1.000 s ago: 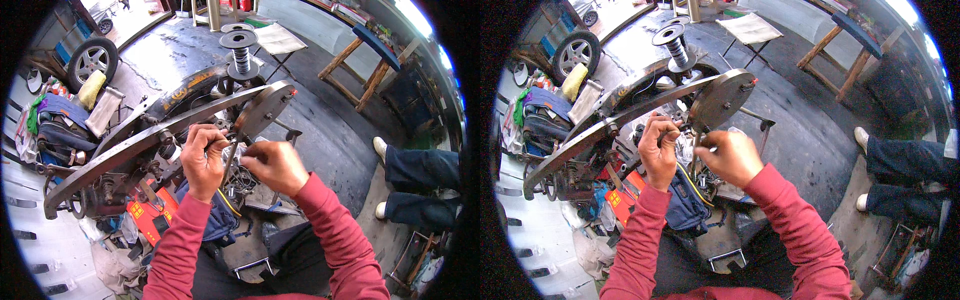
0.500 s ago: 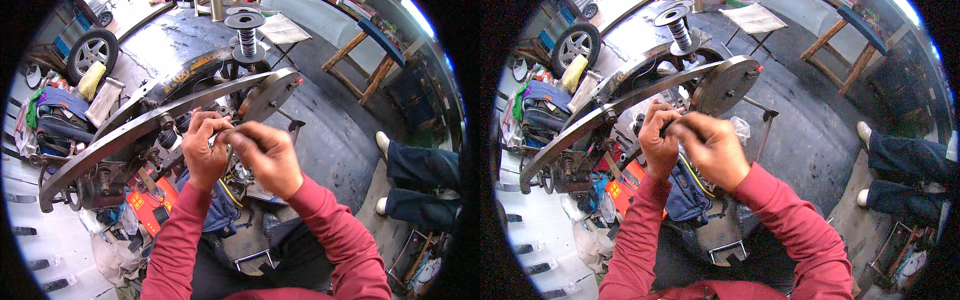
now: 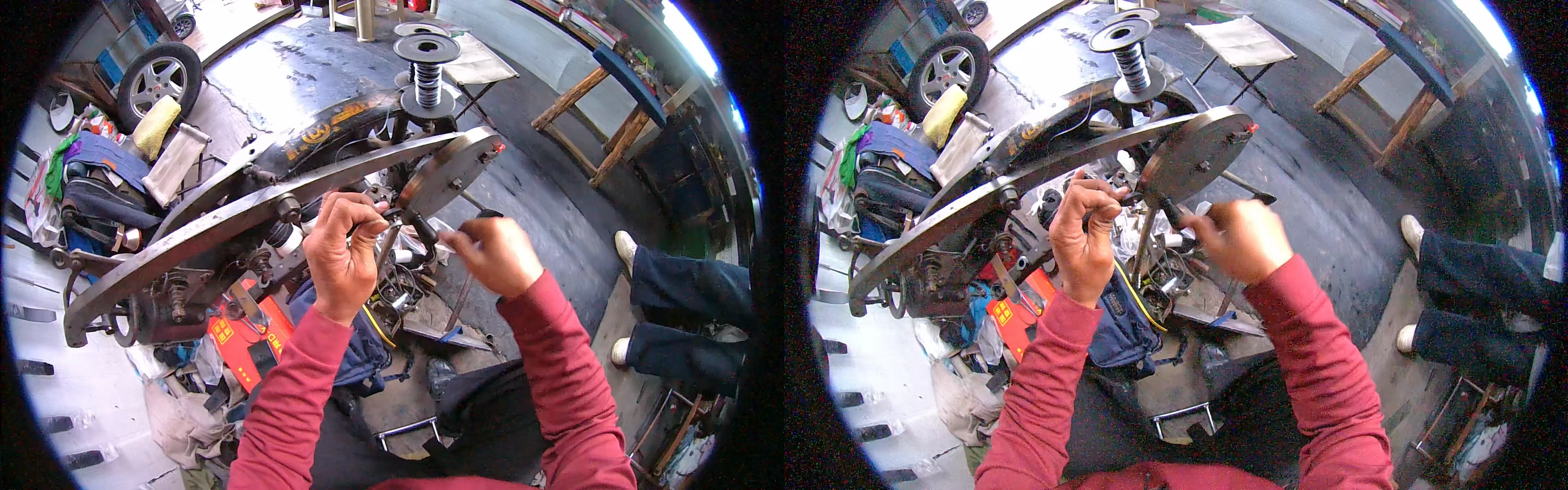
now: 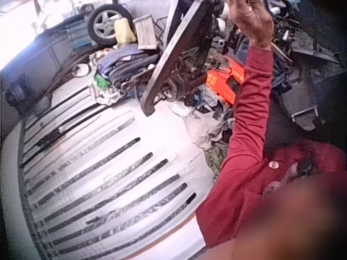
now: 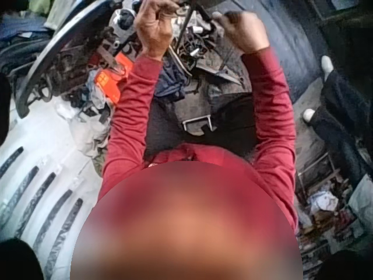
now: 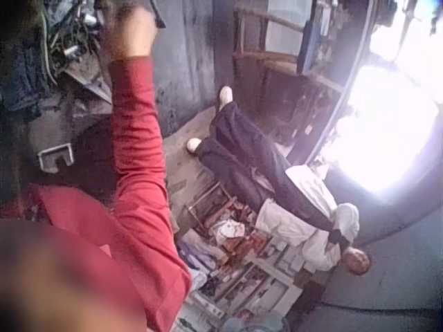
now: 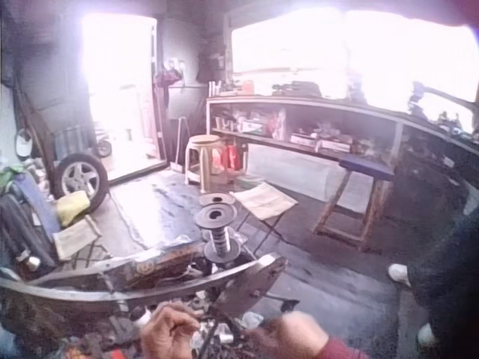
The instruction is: The person sits on the floor and works on a manual sewing machine. They handle small metal parts, thread, and tools, adjusting components on the machine's arm and wheel. The person uses shears to cut thread and continues to manipulate small parts and the machine's mechanism.
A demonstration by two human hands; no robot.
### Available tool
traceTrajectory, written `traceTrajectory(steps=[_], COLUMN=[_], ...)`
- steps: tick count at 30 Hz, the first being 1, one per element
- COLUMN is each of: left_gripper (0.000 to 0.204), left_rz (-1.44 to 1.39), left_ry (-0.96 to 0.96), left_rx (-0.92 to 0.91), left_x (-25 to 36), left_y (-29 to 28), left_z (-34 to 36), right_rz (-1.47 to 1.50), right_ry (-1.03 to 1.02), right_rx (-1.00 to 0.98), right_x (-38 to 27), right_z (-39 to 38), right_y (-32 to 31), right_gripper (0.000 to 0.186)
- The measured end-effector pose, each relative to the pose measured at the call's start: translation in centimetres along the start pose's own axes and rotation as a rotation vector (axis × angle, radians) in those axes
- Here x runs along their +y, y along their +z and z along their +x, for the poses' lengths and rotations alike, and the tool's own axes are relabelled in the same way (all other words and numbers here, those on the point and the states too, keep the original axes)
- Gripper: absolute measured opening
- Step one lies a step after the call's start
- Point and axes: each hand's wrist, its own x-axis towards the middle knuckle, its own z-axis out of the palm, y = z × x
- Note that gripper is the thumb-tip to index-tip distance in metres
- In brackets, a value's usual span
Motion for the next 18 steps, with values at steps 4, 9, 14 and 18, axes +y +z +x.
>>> traceTrajectory(steps=[4,9,14,18], left_gripper=[0.011,0.012,0.012,0.011], left_rz=[0.0,0.049,0.012,0.03], left_ry=[-0.003,-0.003,-0.035,-0.013], left_rx=[0.018,0.027,0.046,0.022], left_x=[0.0,-0.2,-0.5,-0.6], left_y=[0.1,0.0,0.3,0.2], left_z=[0.0,-0.1,-0.2,-0.2], right_rz=[0.223,0.428,0.345,0.484], right_ry=[0.018,0.057,-0.08,-0.118], right_rx=[0.167,-0.057,-0.026,-0.018], right_x=[3.1,2.9,-0.1,-2.6], right_z=[2.7,4.8,3.8,2.3], right_y=[1.9,6.2,6.3,4.0], right_gripper=[0.056,0.045,0.037,0.034])
